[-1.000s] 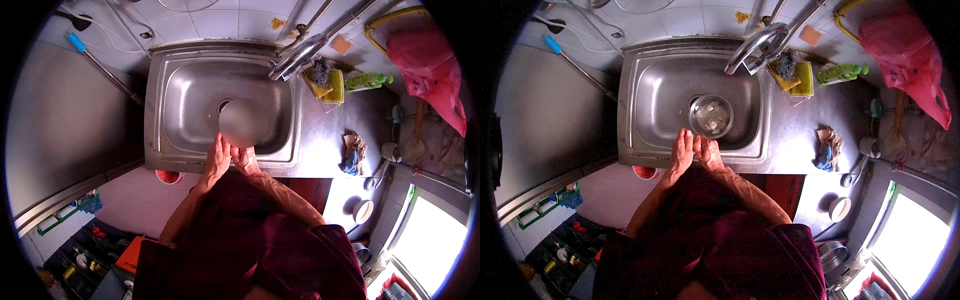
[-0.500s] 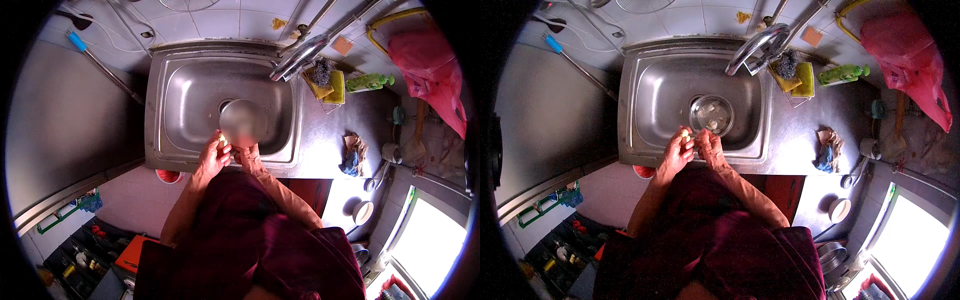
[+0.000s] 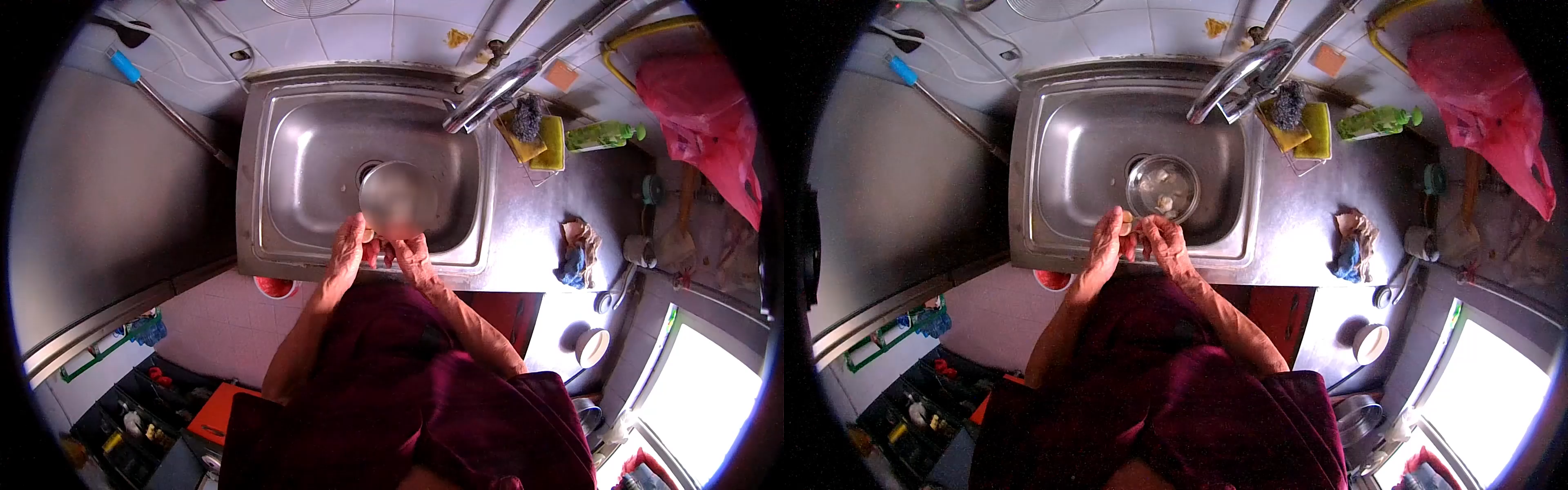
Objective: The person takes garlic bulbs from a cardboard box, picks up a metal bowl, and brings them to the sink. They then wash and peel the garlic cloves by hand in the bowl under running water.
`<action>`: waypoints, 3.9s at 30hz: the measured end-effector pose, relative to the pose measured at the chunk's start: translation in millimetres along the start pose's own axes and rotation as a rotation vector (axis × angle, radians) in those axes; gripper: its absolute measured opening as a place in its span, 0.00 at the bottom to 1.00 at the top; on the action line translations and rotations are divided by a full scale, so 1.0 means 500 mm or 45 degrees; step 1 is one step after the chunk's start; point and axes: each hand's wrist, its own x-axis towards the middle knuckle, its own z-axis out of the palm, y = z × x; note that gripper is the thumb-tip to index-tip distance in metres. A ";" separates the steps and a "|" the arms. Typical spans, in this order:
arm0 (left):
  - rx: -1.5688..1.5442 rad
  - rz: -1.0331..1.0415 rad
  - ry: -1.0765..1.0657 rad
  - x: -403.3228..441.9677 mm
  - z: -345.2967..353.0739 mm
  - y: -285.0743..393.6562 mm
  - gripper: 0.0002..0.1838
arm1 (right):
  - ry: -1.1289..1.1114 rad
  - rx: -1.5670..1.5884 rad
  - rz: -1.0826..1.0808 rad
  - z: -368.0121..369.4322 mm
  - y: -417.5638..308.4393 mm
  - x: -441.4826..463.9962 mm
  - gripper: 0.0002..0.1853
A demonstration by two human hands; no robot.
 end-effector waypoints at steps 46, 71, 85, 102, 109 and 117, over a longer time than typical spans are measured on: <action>-1.259 0.048 -0.033 -0.096 -0.126 -0.184 0.09 | -0.317 -1.480 -0.775 0.088 -0.008 -0.069 0.42; 1.257 0.150 1.552 -0.304 -0.960 -0.269 0.28 | 0.496 -1.467 -0.579 0.008 0.175 -0.008 0.19; 0.054 -0.416 1.298 -0.474 -0.712 -0.453 0.22 | -0.165 -1.968 -0.003 -0.086 0.186 0.292 0.41; 0.048 -0.308 1.177 -0.424 -0.694 -0.507 0.23 | 0.086 -0.916 0.254 -0.195 0.088 0.284 0.16; 0.075 -0.237 1.102 -0.416 -0.677 -0.508 0.16 | -0.093 -1.747 -0.238 -0.271 0.156 0.287 0.27; 2.214 -0.152 0.518 -0.456 -0.738 -0.599 0.08 | -0.434 -2.008 0.122 -0.150 0.205 0.253 0.26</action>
